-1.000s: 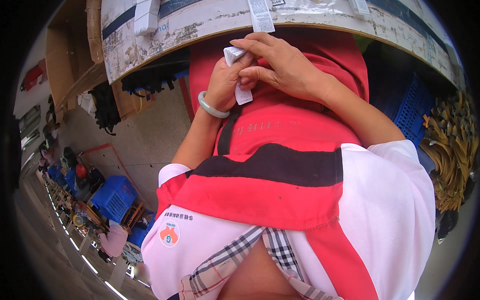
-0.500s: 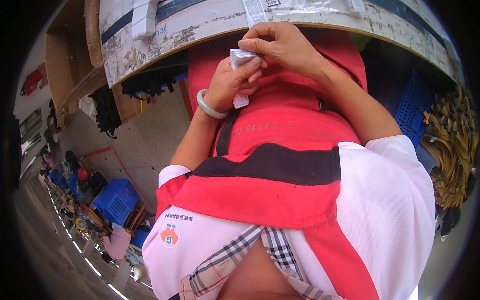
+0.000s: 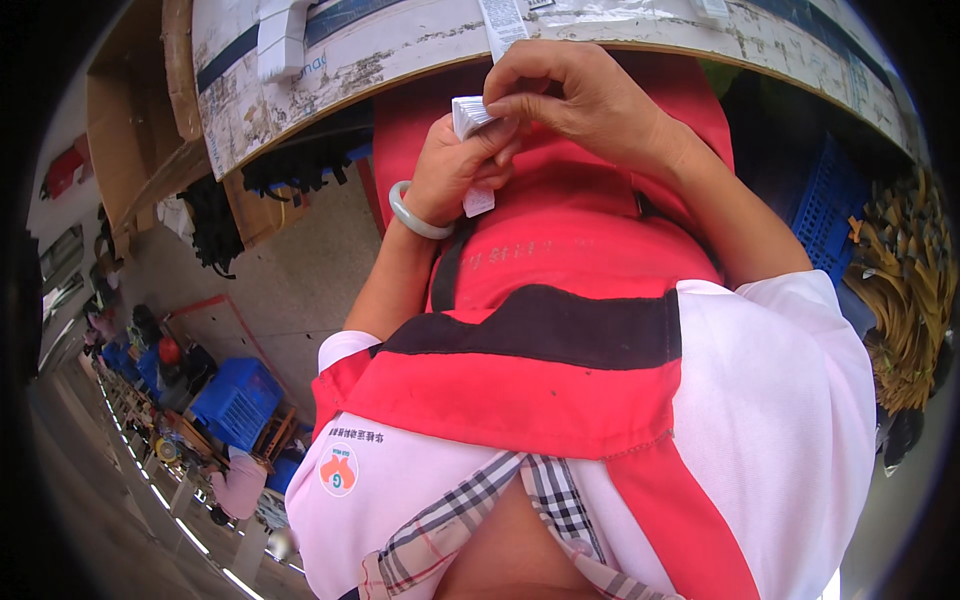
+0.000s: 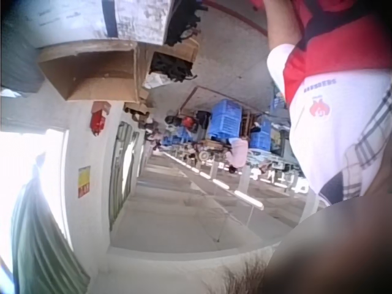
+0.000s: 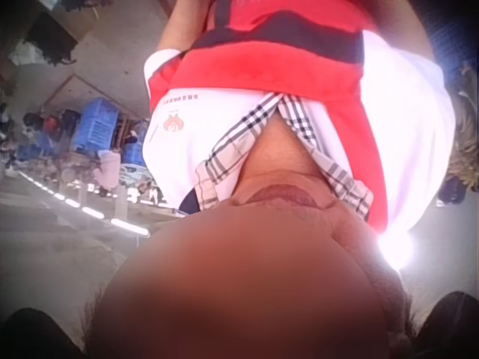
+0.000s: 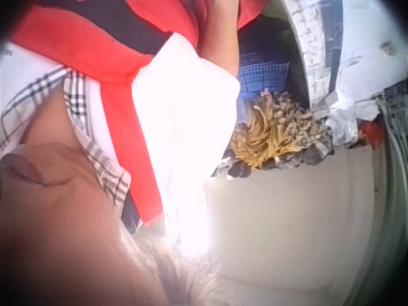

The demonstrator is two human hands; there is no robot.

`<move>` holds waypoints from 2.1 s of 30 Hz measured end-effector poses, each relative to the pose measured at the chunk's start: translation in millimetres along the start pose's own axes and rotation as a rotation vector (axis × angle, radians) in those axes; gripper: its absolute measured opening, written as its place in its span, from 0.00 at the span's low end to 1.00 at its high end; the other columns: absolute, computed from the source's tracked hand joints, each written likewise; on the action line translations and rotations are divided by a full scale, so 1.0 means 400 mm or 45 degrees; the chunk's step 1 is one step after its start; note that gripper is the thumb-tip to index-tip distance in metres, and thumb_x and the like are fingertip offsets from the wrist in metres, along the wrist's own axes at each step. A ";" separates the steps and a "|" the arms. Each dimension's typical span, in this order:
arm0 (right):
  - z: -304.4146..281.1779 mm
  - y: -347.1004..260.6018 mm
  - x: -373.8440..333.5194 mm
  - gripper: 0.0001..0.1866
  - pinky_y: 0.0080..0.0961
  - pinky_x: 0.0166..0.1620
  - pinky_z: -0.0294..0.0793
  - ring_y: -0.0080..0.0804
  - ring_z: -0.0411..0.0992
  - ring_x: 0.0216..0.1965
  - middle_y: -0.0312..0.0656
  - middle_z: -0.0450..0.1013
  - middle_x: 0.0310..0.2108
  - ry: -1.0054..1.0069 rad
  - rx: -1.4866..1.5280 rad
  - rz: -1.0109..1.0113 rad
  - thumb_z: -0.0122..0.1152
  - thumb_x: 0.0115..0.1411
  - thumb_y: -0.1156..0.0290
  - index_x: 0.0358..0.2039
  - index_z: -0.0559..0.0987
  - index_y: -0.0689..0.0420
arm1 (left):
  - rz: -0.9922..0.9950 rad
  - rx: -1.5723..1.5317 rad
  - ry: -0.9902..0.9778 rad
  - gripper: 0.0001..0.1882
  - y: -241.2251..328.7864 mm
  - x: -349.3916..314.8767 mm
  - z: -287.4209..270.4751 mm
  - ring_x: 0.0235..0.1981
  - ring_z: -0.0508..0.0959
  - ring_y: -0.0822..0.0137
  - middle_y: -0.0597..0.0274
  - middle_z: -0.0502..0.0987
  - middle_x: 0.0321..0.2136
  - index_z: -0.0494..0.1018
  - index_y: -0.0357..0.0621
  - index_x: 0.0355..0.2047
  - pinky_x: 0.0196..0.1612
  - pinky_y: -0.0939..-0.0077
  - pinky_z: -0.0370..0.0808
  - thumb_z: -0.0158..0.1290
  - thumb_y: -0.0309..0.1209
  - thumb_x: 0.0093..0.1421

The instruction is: Handling and organizing small white labels at a factory workstation.

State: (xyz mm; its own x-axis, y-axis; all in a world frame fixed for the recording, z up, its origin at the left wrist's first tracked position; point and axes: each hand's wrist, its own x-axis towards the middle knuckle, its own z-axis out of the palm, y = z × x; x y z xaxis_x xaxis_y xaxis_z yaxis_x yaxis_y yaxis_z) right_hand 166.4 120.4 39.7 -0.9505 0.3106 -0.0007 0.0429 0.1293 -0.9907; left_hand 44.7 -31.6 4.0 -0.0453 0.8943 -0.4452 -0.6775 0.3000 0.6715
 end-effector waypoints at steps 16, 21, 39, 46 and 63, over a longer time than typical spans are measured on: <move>-0.015 -0.009 0.013 0.05 0.34 0.39 0.72 0.45 0.74 0.36 0.45 0.73 0.32 -0.175 -0.634 -0.210 0.58 0.58 0.75 0.35 0.77 0.60 | -0.001 0.020 -0.002 0.07 -0.020 0.001 -0.014 0.16 0.60 0.82 0.72 0.67 0.18 0.73 0.42 0.33 0.17 0.84 0.57 0.54 0.32 0.64; -0.022 -0.003 0.013 0.05 0.35 0.40 0.72 0.46 0.73 0.36 0.45 0.73 0.33 -0.208 -0.688 -0.201 0.58 0.58 0.74 0.35 0.77 0.60 | -0.032 0.085 0.044 0.07 -0.026 0.006 -0.012 0.15 0.59 0.82 0.71 0.67 0.19 0.72 0.42 0.34 0.17 0.84 0.55 0.53 0.31 0.65; -0.014 0.019 0.010 0.08 0.32 0.42 0.71 0.40 0.71 0.38 0.40 0.73 0.34 -0.211 -0.994 -0.365 0.64 0.55 0.70 0.34 0.79 0.57 | -0.089 -0.007 0.069 0.03 -0.025 0.003 -0.011 0.16 0.61 0.81 0.71 0.66 0.19 0.70 0.41 0.31 0.17 0.85 0.56 0.47 0.21 0.60; -0.007 0.026 0.008 0.06 0.35 0.43 0.71 0.42 0.72 0.38 0.41 0.73 0.33 -0.157 -0.951 -0.377 0.61 0.57 0.68 0.32 0.79 0.56 | -0.094 -0.030 0.022 0.04 -0.028 0.004 -0.014 0.16 0.60 0.81 0.69 0.67 0.20 0.68 0.40 0.31 0.17 0.85 0.56 0.45 0.19 0.60; 0.000 0.037 0.008 0.04 0.37 0.40 0.72 0.47 0.73 0.36 0.44 0.73 0.32 -0.140 -0.827 -0.310 0.60 0.56 0.75 0.33 0.77 0.59 | -0.103 -0.023 0.078 0.04 -0.033 0.010 -0.011 0.15 0.60 0.81 0.69 0.68 0.20 0.69 0.41 0.30 0.16 0.84 0.56 0.49 0.24 0.63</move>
State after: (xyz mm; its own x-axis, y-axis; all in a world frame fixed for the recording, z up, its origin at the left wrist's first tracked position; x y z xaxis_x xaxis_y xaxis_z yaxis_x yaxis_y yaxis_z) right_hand 164.1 123.5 24.9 -0.9806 0.1090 0.1630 -0.0322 0.7304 -0.6823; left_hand 50.3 -33.6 -9.1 -0.0343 0.8454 -0.5331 -0.6936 0.3639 0.6217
